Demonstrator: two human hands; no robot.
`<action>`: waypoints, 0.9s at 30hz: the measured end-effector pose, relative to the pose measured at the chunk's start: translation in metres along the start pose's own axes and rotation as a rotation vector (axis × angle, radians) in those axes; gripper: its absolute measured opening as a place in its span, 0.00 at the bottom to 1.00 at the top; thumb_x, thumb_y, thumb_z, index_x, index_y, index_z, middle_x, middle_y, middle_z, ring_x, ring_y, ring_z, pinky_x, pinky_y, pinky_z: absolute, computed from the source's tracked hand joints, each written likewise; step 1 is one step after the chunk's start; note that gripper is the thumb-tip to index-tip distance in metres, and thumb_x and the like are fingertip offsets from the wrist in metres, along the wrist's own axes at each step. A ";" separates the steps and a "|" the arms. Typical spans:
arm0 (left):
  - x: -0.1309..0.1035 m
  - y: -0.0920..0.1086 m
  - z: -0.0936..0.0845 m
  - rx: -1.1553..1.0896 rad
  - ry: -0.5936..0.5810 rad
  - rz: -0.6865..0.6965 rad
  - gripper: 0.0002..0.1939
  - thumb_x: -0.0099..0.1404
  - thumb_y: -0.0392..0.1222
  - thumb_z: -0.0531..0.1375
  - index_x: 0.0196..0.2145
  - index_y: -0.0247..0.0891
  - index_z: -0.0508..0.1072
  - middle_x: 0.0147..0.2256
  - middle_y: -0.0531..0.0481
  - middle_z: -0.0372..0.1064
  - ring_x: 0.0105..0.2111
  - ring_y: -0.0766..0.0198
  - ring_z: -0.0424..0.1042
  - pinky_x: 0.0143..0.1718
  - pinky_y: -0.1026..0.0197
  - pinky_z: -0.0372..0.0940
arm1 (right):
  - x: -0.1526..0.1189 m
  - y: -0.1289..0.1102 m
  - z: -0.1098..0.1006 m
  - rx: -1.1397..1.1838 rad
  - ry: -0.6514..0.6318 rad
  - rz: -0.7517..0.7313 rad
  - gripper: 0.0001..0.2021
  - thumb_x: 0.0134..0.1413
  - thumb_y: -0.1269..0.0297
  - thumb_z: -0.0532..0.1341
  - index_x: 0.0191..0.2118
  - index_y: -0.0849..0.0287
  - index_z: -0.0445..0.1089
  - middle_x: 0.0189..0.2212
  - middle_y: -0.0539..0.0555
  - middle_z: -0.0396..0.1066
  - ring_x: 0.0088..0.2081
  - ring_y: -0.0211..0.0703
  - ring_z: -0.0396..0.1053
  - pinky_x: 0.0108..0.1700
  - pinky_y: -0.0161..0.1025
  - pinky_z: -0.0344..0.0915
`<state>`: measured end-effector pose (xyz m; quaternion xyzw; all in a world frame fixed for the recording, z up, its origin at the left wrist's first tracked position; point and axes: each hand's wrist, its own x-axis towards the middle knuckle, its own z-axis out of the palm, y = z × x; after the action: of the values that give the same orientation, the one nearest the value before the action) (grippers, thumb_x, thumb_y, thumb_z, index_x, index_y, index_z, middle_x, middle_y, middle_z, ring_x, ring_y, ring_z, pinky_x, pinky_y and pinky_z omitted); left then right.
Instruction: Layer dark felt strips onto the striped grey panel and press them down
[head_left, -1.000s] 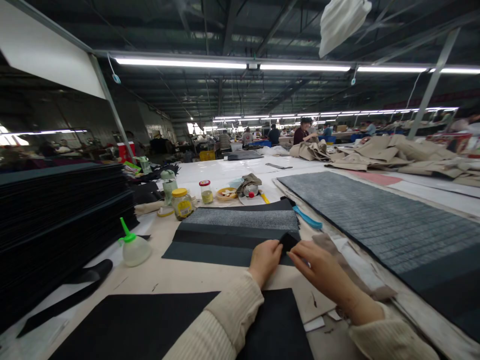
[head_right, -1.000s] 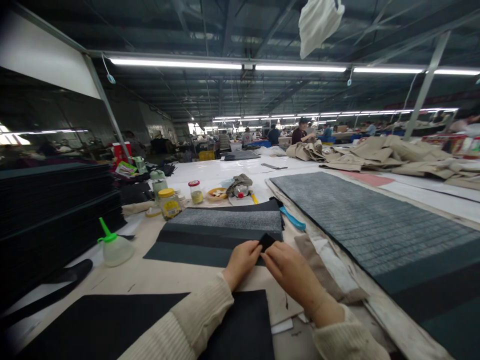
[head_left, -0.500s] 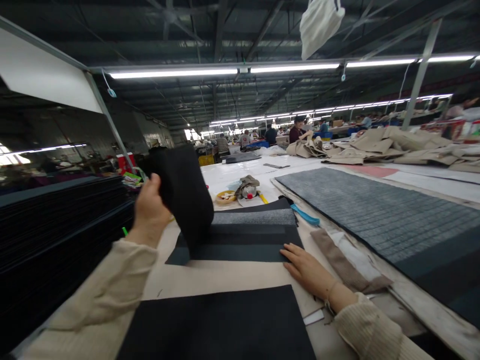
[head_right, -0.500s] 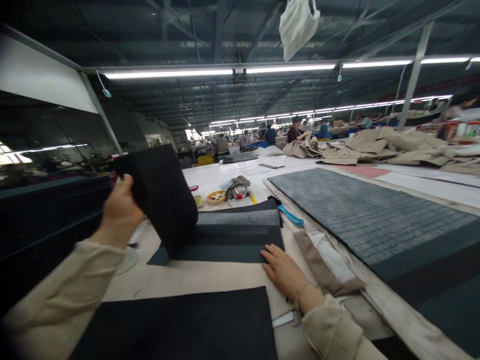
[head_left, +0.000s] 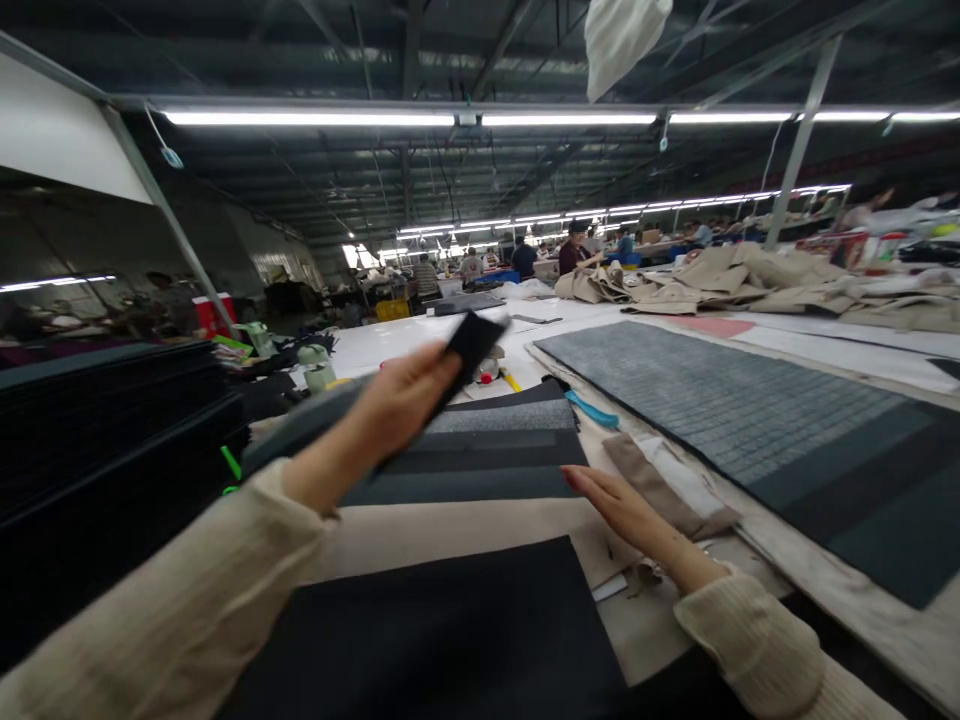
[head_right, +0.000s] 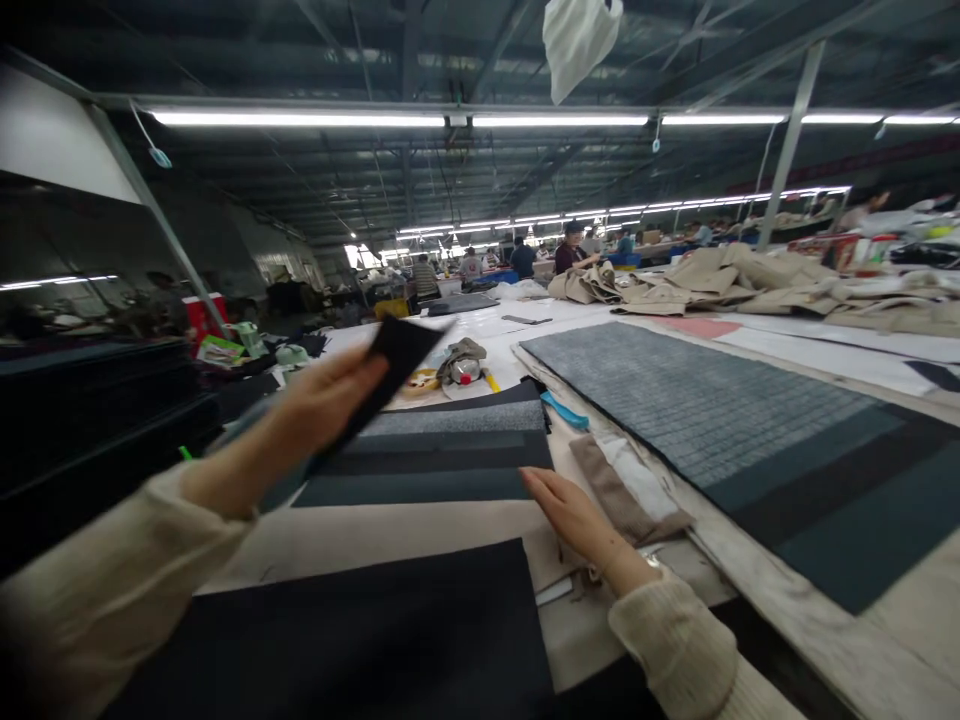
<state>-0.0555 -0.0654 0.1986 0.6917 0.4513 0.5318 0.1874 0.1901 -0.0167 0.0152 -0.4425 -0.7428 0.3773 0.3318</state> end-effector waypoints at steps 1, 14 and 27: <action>-0.019 -0.010 0.024 0.102 -0.270 0.025 0.11 0.61 0.40 0.54 0.32 0.29 0.73 0.26 0.52 0.69 0.30 0.61 0.70 0.36 0.59 0.64 | -0.004 0.000 -0.001 0.128 -0.040 0.082 0.29 0.57 0.48 0.43 0.48 0.65 0.67 0.42 0.61 0.71 0.44 0.47 0.68 0.48 0.45 0.62; -0.043 -0.117 0.099 0.284 -0.839 -0.243 0.30 0.56 0.39 0.60 0.55 0.31 0.59 0.51 0.39 0.63 0.49 0.57 0.64 0.51 0.59 0.57 | -0.028 0.003 0.004 0.270 -0.139 0.053 0.16 0.48 0.62 0.57 0.43 0.62 0.69 0.37 0.54 0.72 0.41 0.49 0.68 0.44 0.44 0.63; -0.025 -0.120 0.128 0.574 -1.086 -0.203 0.22 0.49 0.32 0.60 0.44 0.37 0.68 0.40 0.50 0.69 0.38 0.60 0.68 0.38 0.63 0.62 | -0.044 0.022 -0.007 -0.464 0.229 -0.057 0.21 0.50 0.69 0.57 0.52 0.61 0.62 0.33 0.54 0.67 0.34 0.43 0.67 0.40 0.42 0.63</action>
<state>0.0088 0.0047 0.0488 0.8400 0.4799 -0.0587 0.2463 0.2217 -0.0472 -0.0075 -0.5254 -0.7794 0.1347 0.3138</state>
